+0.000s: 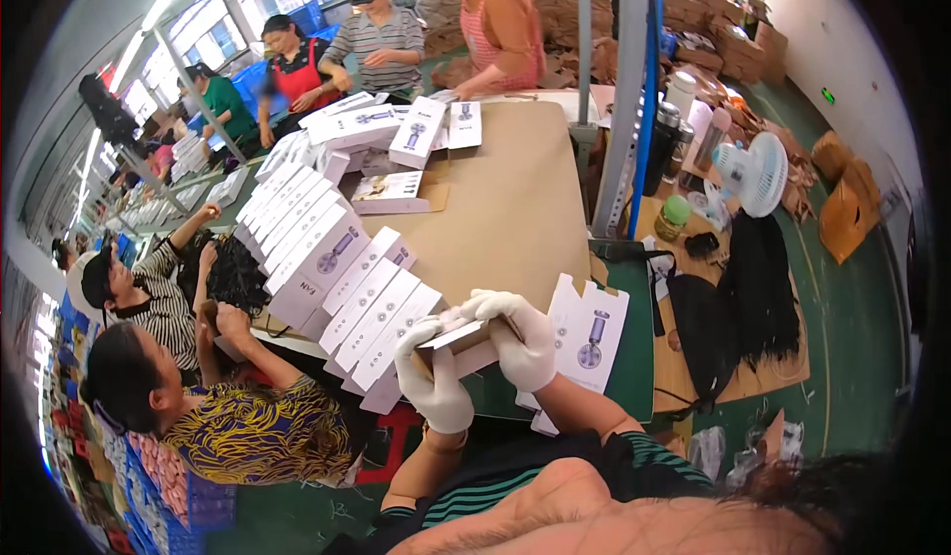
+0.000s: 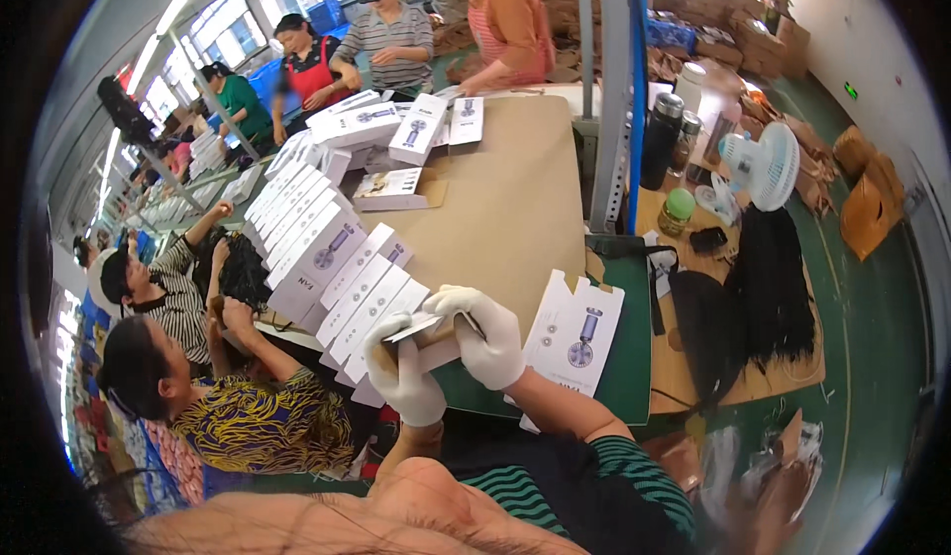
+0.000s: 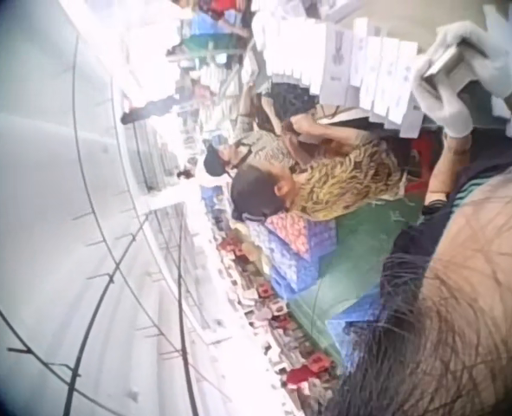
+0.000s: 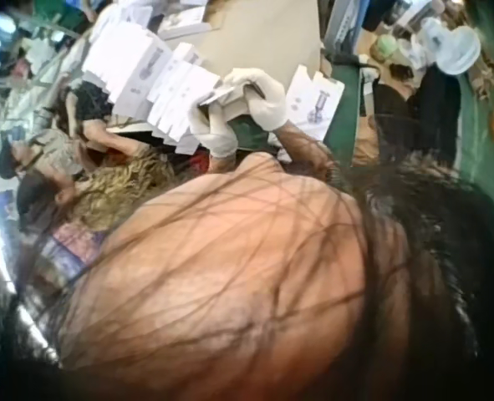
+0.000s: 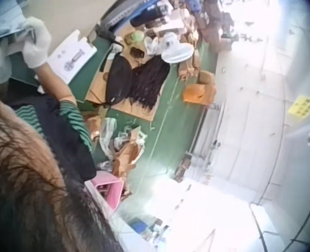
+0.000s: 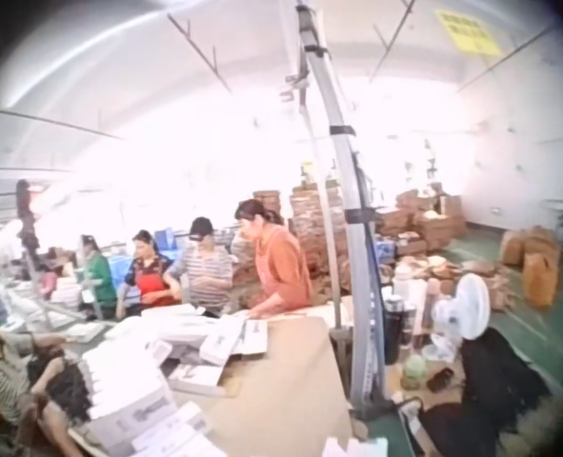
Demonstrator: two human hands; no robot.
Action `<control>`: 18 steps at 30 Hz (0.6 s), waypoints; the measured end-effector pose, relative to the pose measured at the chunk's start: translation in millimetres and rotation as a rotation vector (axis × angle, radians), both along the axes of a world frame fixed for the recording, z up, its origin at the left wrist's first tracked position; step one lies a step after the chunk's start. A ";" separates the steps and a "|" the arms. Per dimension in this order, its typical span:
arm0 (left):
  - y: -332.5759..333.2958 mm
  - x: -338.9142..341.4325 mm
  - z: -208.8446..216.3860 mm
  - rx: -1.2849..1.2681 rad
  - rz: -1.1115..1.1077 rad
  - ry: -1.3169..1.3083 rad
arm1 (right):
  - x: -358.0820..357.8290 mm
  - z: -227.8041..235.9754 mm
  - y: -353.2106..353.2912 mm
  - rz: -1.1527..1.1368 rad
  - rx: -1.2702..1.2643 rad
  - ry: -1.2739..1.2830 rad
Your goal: The person folds flat cardboard packaging sheets into boxes and folds cardboard inserts by hand.
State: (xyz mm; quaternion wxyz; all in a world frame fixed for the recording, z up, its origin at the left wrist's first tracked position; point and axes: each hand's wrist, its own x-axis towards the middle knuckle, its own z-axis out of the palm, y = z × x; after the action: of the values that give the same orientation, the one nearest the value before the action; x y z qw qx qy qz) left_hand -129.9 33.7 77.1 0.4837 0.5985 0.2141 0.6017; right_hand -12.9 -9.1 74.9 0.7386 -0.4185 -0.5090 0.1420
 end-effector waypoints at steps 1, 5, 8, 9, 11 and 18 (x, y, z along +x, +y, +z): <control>-5.0 5.4 5.2 0.023 0.008 -0.031 | 1.7 2.5 -0.3 -0.006 0.008 0.019; 1.3 -5.0 6.9 0.490 0.073 0.351 | 13.0 14.2 -4.1 0.168 -0.059 0.404; 21.4 -20.2 -8.6 0.540 0.111 0.557 | 14.6 10.3 -2.8 0.183 -0.036 0.254; 26.5 -24.2 -13.3 0.404 0.040 0.406 | 15.9 1.9 -2.1 0.178 0.047 0.103; 31.5 -27.1 0.8 -0.007 -0.135 0.233 | 23.6 13.5 -6.3 0.128 -0.106 -0.148; 49.6 -25.2 -22.6 -0.271 -0.262 0.155 | 3.6 -35.7 16.1 0.275 -0.203 0.238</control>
State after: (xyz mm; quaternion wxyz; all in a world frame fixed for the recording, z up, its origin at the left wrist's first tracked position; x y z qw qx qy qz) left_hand -155.0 83.3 54.5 0.6159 0.5953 0.2498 0.4514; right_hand -9.3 7.0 39.2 0.7214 -0.3975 -0.4536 0.3404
